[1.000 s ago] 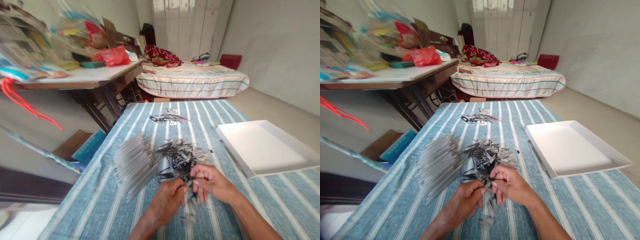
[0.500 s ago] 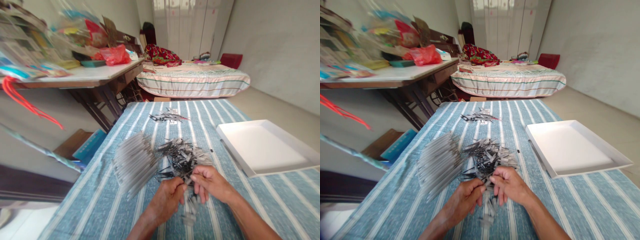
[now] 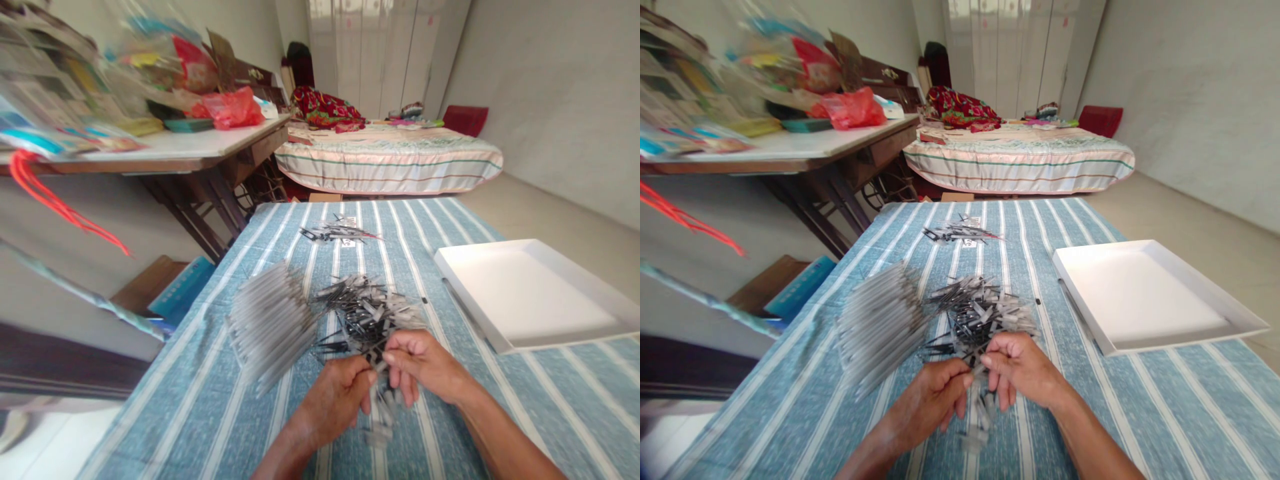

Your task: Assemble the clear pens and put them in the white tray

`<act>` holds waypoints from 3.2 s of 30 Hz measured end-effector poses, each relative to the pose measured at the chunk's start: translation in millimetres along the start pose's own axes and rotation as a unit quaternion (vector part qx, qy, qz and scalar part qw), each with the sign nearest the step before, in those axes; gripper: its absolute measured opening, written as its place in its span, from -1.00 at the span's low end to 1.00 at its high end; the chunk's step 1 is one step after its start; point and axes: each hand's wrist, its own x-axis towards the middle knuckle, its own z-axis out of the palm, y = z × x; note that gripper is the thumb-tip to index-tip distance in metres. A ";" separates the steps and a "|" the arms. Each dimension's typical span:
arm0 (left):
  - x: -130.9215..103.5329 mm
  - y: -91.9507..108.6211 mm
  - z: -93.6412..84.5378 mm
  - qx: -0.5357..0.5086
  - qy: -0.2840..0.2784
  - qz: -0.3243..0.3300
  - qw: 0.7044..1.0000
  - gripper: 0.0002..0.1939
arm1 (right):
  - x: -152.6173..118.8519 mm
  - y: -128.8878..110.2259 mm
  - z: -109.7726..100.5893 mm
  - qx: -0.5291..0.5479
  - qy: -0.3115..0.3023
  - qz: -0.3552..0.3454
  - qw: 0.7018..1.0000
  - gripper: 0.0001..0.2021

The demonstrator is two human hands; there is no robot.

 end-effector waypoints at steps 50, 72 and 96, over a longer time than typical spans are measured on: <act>9.4 43.0 -7.0 -0.575 0.294 0.101 0.756 -0.77 | -3.4 -19.7 87.3 -0.058 0.038 -0.002 0.998 -0.58; -10.4 10.5 -114.4 0.313 0.451 0.015 0.836 -0.80 | 0.8 -34.6 28.9 -0.576 0.267 -0.131 0.761 -0.72; 3.8 1.6 -56.7 0.309 0.395 0.206 0.840 -0.77 | 6.2 -7.9 -63.1 -0.675 0.387 0.180 0.601 -0.59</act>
